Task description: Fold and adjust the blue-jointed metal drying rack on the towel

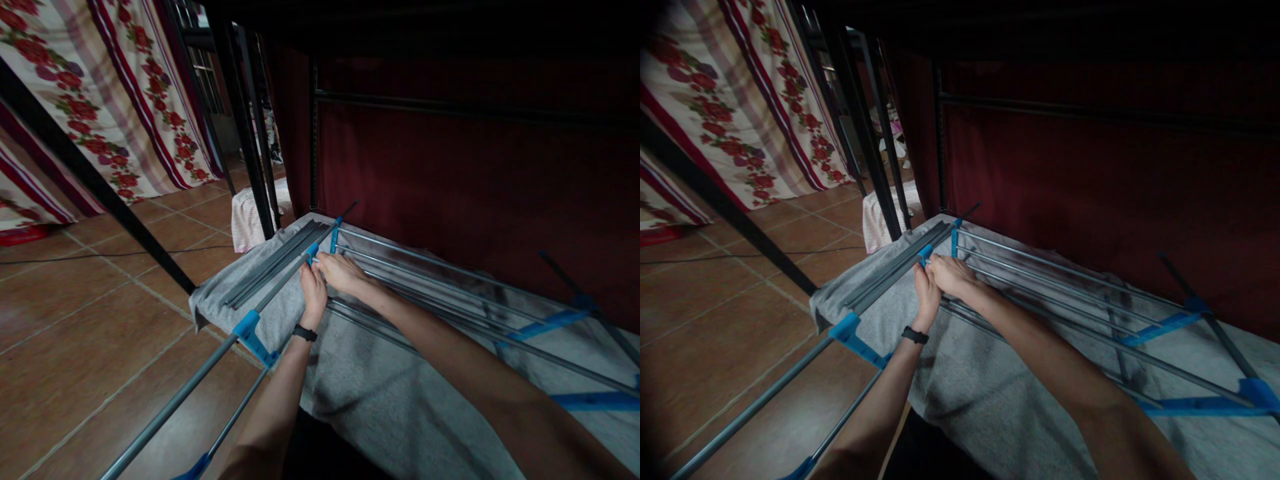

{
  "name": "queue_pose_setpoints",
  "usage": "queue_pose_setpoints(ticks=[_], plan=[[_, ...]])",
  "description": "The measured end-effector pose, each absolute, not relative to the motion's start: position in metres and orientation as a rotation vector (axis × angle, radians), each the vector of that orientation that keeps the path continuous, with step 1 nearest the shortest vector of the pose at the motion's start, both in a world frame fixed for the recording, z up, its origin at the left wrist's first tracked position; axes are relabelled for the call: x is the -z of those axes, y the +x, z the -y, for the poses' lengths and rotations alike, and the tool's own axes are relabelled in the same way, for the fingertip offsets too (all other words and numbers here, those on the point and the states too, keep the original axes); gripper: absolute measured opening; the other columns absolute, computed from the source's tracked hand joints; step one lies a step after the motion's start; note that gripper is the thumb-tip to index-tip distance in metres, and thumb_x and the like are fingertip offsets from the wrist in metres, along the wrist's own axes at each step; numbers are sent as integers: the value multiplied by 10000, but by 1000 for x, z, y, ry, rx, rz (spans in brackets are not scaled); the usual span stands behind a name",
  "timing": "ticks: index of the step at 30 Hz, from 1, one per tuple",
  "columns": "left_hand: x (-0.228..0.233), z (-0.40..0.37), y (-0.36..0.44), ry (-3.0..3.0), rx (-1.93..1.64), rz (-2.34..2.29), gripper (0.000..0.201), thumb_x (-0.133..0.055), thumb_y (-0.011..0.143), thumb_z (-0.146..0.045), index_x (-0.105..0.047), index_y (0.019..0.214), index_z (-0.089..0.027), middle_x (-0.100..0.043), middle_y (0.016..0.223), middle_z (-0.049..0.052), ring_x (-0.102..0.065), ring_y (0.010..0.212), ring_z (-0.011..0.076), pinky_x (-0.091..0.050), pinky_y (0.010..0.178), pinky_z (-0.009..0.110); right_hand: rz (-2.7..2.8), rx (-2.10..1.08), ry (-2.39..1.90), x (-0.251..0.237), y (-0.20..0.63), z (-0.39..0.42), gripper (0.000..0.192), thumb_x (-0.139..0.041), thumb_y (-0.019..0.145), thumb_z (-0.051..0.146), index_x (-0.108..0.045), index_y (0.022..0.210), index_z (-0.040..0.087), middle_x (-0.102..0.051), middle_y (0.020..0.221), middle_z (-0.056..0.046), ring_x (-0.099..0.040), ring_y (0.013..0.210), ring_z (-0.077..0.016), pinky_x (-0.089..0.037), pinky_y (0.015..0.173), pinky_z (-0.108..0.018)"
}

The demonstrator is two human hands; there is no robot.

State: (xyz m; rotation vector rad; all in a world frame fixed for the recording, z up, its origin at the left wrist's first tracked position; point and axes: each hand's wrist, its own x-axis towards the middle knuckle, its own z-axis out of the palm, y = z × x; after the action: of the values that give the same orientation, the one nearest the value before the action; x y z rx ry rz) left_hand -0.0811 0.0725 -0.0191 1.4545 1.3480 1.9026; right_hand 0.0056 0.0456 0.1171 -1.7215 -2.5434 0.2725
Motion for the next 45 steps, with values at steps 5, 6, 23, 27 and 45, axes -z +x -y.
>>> queue_pose_setpoints(ticks=[5, 6, 23, 27, 45], plan=[[22, -74, -81, 1446, -1889, -1362, 326, -410, 990, -309, -521, 1257, -161, -617, 1257, 149, -582, 1221, 234, -429, 1104, 412, 2543, -276, -1719, -118, 6, -45, 335, -305, 1048, 348, -577, 1188, 210, -717, 1163, -106, -681, 1072, -231, -467, 803, -296], [22, -74, -81, 1443, -1892, -1367, 323, -413, 987, -302, -523, 1257, -163, -615, 1262, 147, -578, 1227, 231, -425, 1108, 408, 2545, -273, -1712, -118, 6, -45, 336, -306, 1046, 345, -579, 1186, 209, -719, 1152, -107, -682, 1067, -232, -467, 797, -296], [21, -72, -81, 1455, -1880, -1367, 325, -441, 961, -265, -527, 1255, -153, -617, 1275, 160, -575, 1225, 247, -426, 1097, 431, 2549, -263, -1731, -121, 4, -44, 341, -308, 1048, 346, -573, 1206, 203, -718, 1135, -119, -676, 1067, -231, -470, 831, -309], [20, -72, -82, 1463, -1873, -1392, 313, -430, 968, -291, -536, 1222, -143, -629, 1218, 164, -601, 1167, 248, -441, 1076, 434, 2504, -119, -1737, -118, 4, -32, 354, -289, 1056, 358, -556, 1234, 209, -699, 1188, -115, -664, 1065, -236, -458, 858, -326], [21, -75, -83, 1490, -1888, -1477, 354, -412, 983, -330, -538, 1244, -126, -599, 1279, 200, -555, 1270, 261, -383, 1136, 415, 1919, 904, -1857, -39, 223, 135, 348, -458, 1013, 403, -637, 1187, 159, -682, 893, -74, -592, 831, -225, -385, 853, -376]])
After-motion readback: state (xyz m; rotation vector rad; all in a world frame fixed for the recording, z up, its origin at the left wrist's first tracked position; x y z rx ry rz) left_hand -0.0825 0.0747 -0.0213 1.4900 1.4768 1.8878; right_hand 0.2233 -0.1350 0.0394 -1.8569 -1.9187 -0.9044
